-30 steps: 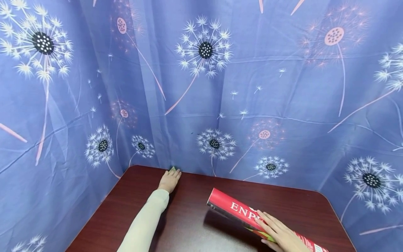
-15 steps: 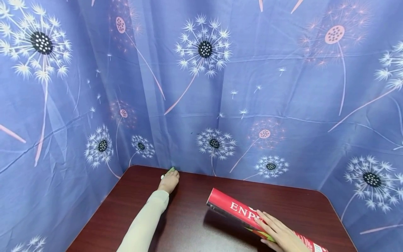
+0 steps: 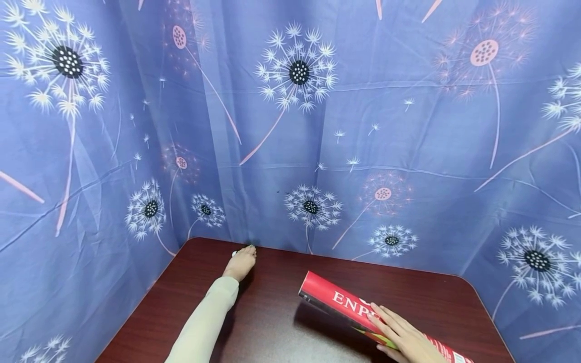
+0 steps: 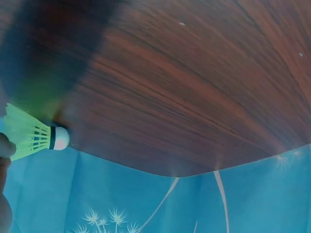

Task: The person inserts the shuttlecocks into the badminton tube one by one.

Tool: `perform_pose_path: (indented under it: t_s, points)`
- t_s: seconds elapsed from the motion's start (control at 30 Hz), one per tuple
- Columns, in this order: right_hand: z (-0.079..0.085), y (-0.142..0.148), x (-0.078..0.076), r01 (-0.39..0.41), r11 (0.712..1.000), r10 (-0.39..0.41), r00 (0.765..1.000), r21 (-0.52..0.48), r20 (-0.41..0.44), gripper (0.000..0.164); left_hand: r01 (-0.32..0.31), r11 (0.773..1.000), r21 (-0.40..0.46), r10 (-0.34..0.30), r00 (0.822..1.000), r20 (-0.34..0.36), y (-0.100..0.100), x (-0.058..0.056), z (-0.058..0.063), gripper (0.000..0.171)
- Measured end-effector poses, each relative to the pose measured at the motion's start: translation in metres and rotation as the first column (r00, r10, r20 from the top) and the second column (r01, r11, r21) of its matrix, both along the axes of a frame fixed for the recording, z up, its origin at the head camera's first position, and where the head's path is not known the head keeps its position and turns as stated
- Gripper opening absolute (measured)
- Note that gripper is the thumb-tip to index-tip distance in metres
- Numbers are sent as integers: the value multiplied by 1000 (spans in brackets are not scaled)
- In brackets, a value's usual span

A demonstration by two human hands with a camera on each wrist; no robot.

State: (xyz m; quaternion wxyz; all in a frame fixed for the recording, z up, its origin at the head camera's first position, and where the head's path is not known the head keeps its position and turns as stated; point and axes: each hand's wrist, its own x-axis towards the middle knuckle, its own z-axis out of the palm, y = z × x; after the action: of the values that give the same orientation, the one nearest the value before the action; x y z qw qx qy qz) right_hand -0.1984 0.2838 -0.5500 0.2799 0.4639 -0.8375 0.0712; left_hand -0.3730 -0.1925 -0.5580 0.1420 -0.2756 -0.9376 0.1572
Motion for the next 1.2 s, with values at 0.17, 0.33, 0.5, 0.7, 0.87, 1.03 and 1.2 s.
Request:
perform_pose_path:
  t_s: [0.17, 0.33, 0.5, 0.7, 0.87, 1.03, 1.2]
  points:
    - [0, -1, 1, 15, 1000, -15, 1000, -2, 10, 69, 45, 999, -12, -46, 996, -78, -8, 1, -4, 15]
    - [0, -1, 5, 52, 998, -53, 997, 20, 56, 77, 67, 998, -14, -68, 994, -88, -12, 5, -5, 13]
    - [0, -1, 5, 57, 998, -58, 997, 24, 57, 82, 65, 998, -27, -67, 995, -79, -13, 7, -5, 20]
    - [0, -1, 2, 43, 999, -44, 998, 30, 40, 74, 71, 997, -42, -76, 989, -127, -13, 8, -4, 16]
    - [0, -1, 2, 35, 999, -36, 999, 20, 40, 73, 67, 996, -55, -76, 982, -172, -12, 10, -4, 14]
    - [2, -3, 4, 51, 998, -52, 998, 20, 46, 79, 55, 997, -46, -64, 969, -238, -10, 14, -3, 8]
    - [4, -3, 5, 56, 998, -58, 996, 29, 62, 84, 84, 996, 4, -79, 955, -286, -6, 18, -1, 15]
